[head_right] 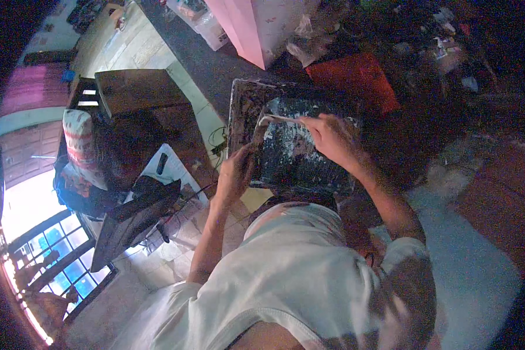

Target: The person mixes plaster in a tray using a putty knife and then scrapes the excess off the tool.

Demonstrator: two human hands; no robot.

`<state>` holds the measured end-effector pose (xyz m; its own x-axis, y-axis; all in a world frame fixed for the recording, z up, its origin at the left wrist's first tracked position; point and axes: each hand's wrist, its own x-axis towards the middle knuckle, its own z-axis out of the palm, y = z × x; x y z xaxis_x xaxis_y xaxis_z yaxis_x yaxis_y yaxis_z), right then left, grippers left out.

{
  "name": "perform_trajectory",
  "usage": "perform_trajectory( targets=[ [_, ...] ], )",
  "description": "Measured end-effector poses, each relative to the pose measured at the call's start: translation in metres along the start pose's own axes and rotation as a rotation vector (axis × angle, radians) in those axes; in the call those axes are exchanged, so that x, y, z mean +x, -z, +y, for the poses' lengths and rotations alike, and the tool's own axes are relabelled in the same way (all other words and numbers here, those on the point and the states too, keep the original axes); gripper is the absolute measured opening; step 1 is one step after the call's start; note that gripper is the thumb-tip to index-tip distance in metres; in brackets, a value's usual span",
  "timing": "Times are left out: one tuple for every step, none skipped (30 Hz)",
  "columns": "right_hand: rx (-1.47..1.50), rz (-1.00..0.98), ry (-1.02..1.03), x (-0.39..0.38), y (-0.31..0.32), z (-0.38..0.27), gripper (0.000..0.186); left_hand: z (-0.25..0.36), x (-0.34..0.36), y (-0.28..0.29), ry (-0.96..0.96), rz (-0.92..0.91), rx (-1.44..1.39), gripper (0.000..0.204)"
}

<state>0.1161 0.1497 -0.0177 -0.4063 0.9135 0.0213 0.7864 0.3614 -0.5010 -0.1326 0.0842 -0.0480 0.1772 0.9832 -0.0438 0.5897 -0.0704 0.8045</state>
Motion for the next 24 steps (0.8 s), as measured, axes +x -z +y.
perform_trajectory(
  targets=[
    [-0.036, 0.051, -0.017, 0.002, -0.005, -0.002, 0.027, 0.003, 0.001, -0.005, 0.027, 0.043, -0.037, 0.022],
    [-0.036, 0.052, -0.017, 0.002, -0.012, -0.007, 0.027, 0.006, 0.002, -0.009, 0.054, 0.087, -0.074, 0.020],
    [-0.019, 0.063, -0.033, 0.001, -0.021, -0.012, 0.030, 0.006, 0.005, -0.016, 0.074, 0.134, -0.069, 0.018],
    [-0.003, 0.077, -0.046, 0.001, -0.029, -0.019, 0.035, 0.012, 0.009, -0.018, 0.072, 0.138, -0.068, 0.018],
    [0.005, 0.101, -0.023, -0.001, -0.039, -0.026, 0.043, 0.018, 0.013, -0.019, 0.119, 0.172, -0.121, 0.017],
    [0.047, 0.079, -0.077, -0.004, -0.045, -0.035, 0.046, 0.022, 0.016, -0.021, 0.166, 0.207, -0.175, 0.015],
    [0.039, 0.074, -0.081, -0.009, -0.052, -0.040, 0.050, 0.015, 0.017, -0.027, 0.098, 0.258, -0.125, 0.014],
    [0.033, 0.070, -0.084, -0.012, -0.060, -0.042, 0.054, 0.012, 0.020, -0.029, 0.099, 0.262, -0.123, 0.014],
    [0.034, 0.070, -0.080, -0.011, -0.070, -0.044, 0.054, 0.010, 0.023, -0.031, 0.184, 0.210, -0.344, 0.022],
    [0.075, 0.067, -0.083, -0.010, -0.078, -0.045, 0.058, 0.011, 0.026, -0.031, 0.267, 0.150, -0.566, 0.030],
    [0.115, 0.064, -0.087, -0.009, -0.081, -0.044, 0.061, 0.013, 0.026, -0.030, 0.266, 0.147, -0.566, 0.030],
    [0.115, 0.067, -0.090, -0.009, -0.081, -0.040, 0.061, 0.016, 0.026, -0.027, 0.325, 0.133, -0.721, 0.023],
    [0.029, 0.033, -0.065, -0.007, -0.078, -0.040, 0.061, 0.020, 0.025, -0.024, 0.386, 0.116, -0.875, 0.018],
    [-0.058, -0.001, -0.041, -0.006, -0.073, -0.040, 0.062, 0.022, 0.025, -0.022, 0.386, 0.108, -0.873, 0.018],
    [-0.056, 0.002, -0.050, -0.005, -0.064, -0.039, 0.062, 0.024, 0.025, -0.021, 0.391, 0.155, -0.851, 0.017],
    [-0.082, -0.026, 0.001, -0.003, -0.050, -0.036, 0.063, 0.027, 0.026, -0.020, 0.395, 0.207, -0.833, 0.017],
    [-0.108, -0.054, 0.051, -0.002, -0.041, -0.033, 0.064, 0.027, 0.027, -0.016, 0.338, 0.205, -0.698, 0.019],
    [-0.109, -0.054, 0.047, -0.004, -0.039, -0.030, 0.064, 0.025, 0.026, -0.016, 0.338, 0.201, -0.700, 0.019],
    [-0.140, -0.050, 0.083, -0.005, -0.036, -0.027, 0.063, 0.022, 0.026, -0.016, 0.334, 0.179, -0.683, 0.020],
    [-0.171, -0.046, 0.119, -0.007, -0.034, -0.025, 0.063, 0.019, 0.025, -0.017, 0.331, 0.158, -0.667, 0.021],
    [-0.172, -0.046, 0.117, -0.008, -0.030, -0.024, 0.063, 0.016, 0.024, -0.018, 0.328, 0.138, -0.650, 0.023],
    [-0.192, -0.064, 0.119, -0.009, -0.026, -0.023, 0.061, 0.012, 0.023, -0.019, 0.330, 0.138, -0.650, 0.023],
    [-0.212, -0.083, 0.122, -0.010, -0.022, -0.023, 0.059, 0.008, 0.021, -0.019, 0.308, 0.125, -0.622, 0.024],
    [-0.211, -0.085, 0.123, -0.009, -0.019, -0.023, 0.059, 0.004, 0.019, -0.019, 0.286, 0.112, -0.593, 0.024]
  ],
)
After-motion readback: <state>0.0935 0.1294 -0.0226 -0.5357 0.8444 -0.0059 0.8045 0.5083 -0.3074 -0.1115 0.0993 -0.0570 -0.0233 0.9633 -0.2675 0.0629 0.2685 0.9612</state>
